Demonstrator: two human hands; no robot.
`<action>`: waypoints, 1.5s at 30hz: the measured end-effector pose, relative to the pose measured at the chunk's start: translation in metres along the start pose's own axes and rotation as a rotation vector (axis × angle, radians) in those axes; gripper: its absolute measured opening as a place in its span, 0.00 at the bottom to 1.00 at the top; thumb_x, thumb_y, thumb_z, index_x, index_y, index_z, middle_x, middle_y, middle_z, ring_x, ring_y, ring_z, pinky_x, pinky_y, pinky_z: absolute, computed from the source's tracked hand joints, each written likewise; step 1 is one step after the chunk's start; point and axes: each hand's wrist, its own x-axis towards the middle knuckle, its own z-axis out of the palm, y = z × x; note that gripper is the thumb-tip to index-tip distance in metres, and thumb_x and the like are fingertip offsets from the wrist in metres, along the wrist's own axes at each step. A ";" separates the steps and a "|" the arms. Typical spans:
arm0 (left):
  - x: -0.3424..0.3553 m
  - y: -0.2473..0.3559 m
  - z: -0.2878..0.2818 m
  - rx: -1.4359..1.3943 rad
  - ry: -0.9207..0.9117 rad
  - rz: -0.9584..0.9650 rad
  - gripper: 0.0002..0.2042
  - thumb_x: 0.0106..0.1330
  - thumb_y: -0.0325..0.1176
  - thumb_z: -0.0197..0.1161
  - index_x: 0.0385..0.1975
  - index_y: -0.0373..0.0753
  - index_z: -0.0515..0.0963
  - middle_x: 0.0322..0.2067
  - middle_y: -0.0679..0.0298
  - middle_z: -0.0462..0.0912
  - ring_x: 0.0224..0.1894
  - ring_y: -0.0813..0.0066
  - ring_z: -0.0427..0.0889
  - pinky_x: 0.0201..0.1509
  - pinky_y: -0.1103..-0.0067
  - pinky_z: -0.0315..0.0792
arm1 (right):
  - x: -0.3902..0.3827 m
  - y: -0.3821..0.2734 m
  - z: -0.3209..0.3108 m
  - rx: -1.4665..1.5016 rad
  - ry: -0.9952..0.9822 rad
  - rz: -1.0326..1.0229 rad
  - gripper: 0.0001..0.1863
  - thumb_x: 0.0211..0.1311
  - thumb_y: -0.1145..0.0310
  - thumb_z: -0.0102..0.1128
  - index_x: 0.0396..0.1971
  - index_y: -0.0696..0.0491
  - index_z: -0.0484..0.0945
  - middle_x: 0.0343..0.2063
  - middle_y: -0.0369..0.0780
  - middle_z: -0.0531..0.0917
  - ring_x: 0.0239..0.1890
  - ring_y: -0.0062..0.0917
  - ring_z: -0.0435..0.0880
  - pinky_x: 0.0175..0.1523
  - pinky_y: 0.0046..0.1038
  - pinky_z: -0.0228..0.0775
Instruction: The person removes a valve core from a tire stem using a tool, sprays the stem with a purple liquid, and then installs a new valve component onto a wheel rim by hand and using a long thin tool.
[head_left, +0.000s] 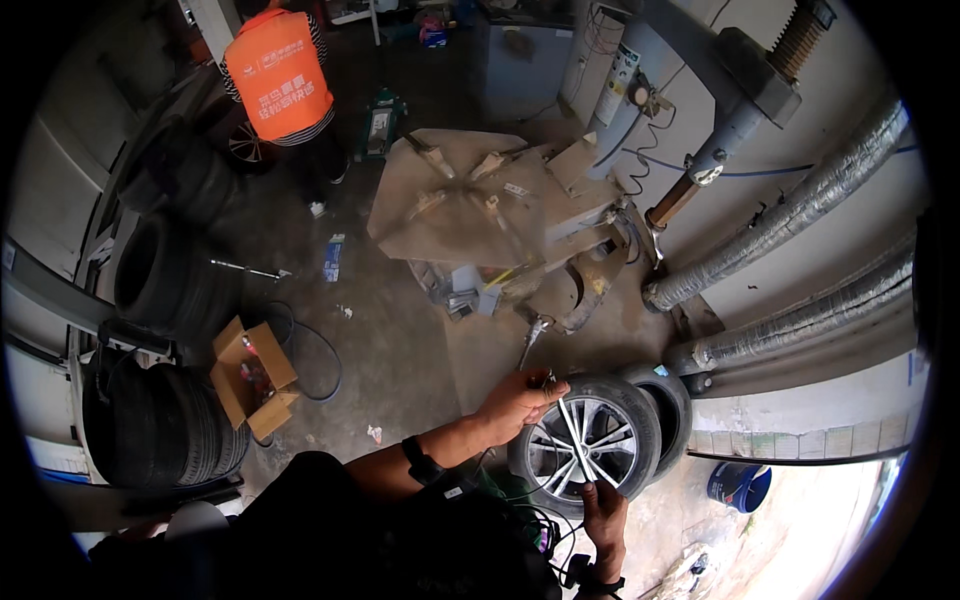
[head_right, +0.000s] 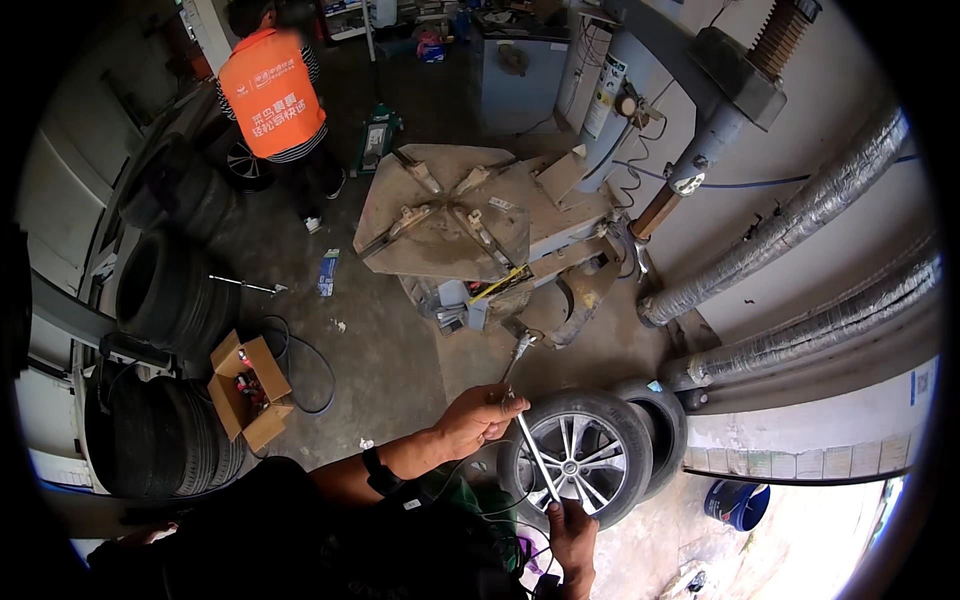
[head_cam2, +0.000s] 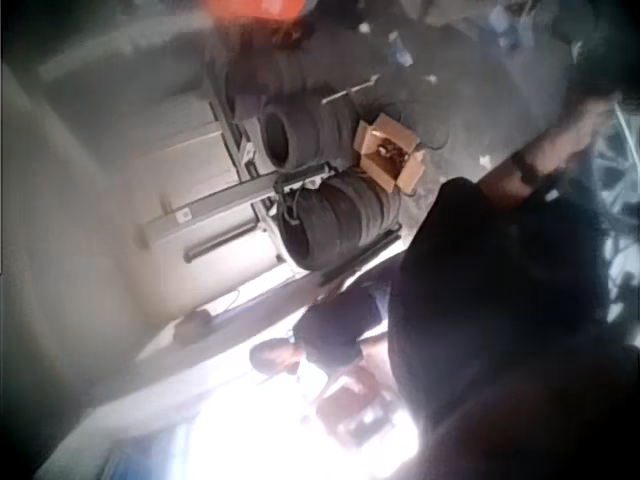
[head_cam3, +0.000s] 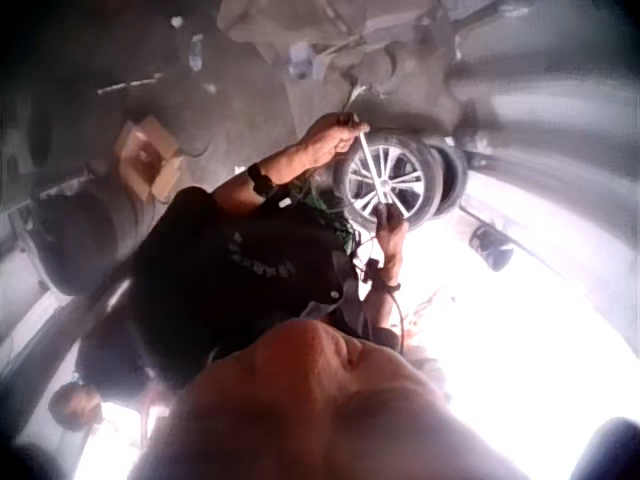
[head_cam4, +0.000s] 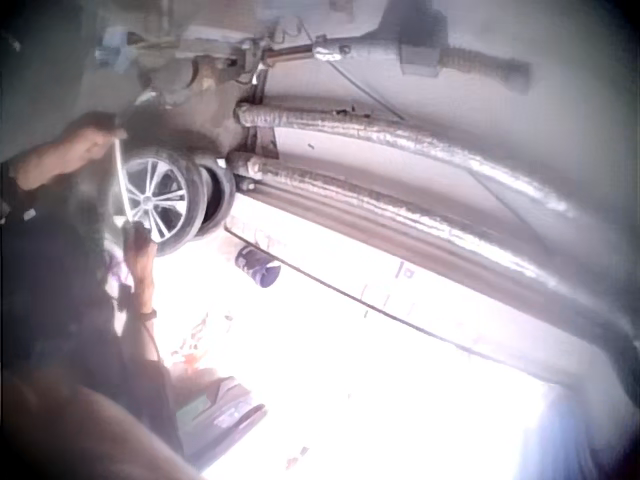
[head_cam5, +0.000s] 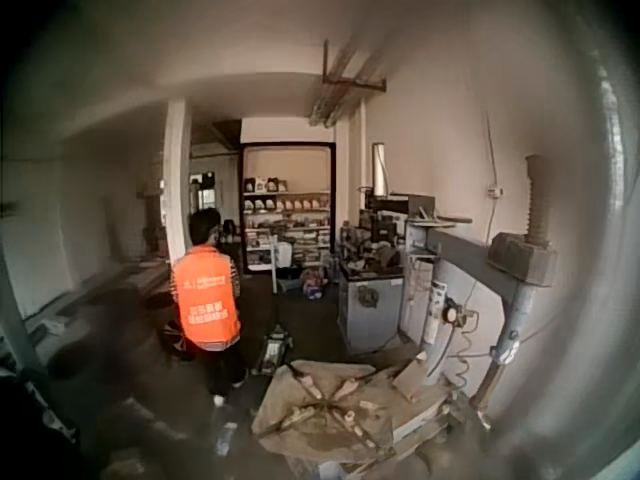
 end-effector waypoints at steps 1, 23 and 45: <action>0.000 0.003 -0.001 0.012 0.019 0.021 0.14 0.68 0.40 0.67 0.38 0.34 0.76 0.21 0.75 0.68 0.19 0.90 0.62 0.22 0.87 0.54 | 0.003 -0.002 0.001 -0.023 0.033 -0.041 0.19 0.69 0.58 0.60 0.27 0.60 0.80 0.17 0.47 0.79 0.20 0.32 0.78 0.29 0.34 0.68; 0.027 0.013 -0.002 0.043 0.205 0.083 0.11 0.70 0.40 0.63 0.34 0.37 0.76 0.19 0.75 0.66 0.18 0.87 0.62 0.21 0.86 0.54 | 0.084 0.026 -0.015 0.269 -0.142 -0.004 0.23 0.68 0.53 0.61 0.23 0.59 0.82 0.12 0.28 0.71 0.18 0.12 0.65 0.23 0.22 0.55; 0.186 0.161 -0.145 0.085 0.115 -0.289 0.07 0.70 0.37 0.63 0.33 0.42 0.76 0.21 0.78 0.65 0.19 0.91 0.62 0.21 0.88 0.56 | 0.219 -0.050 0.103 0.343 -0.029 0.315 0.25 0.69 0.52 0.60 0.24 0.61 0.83 0.15 0.32 0.77 0.20 0.13 0.70 0.26 0.21 0.59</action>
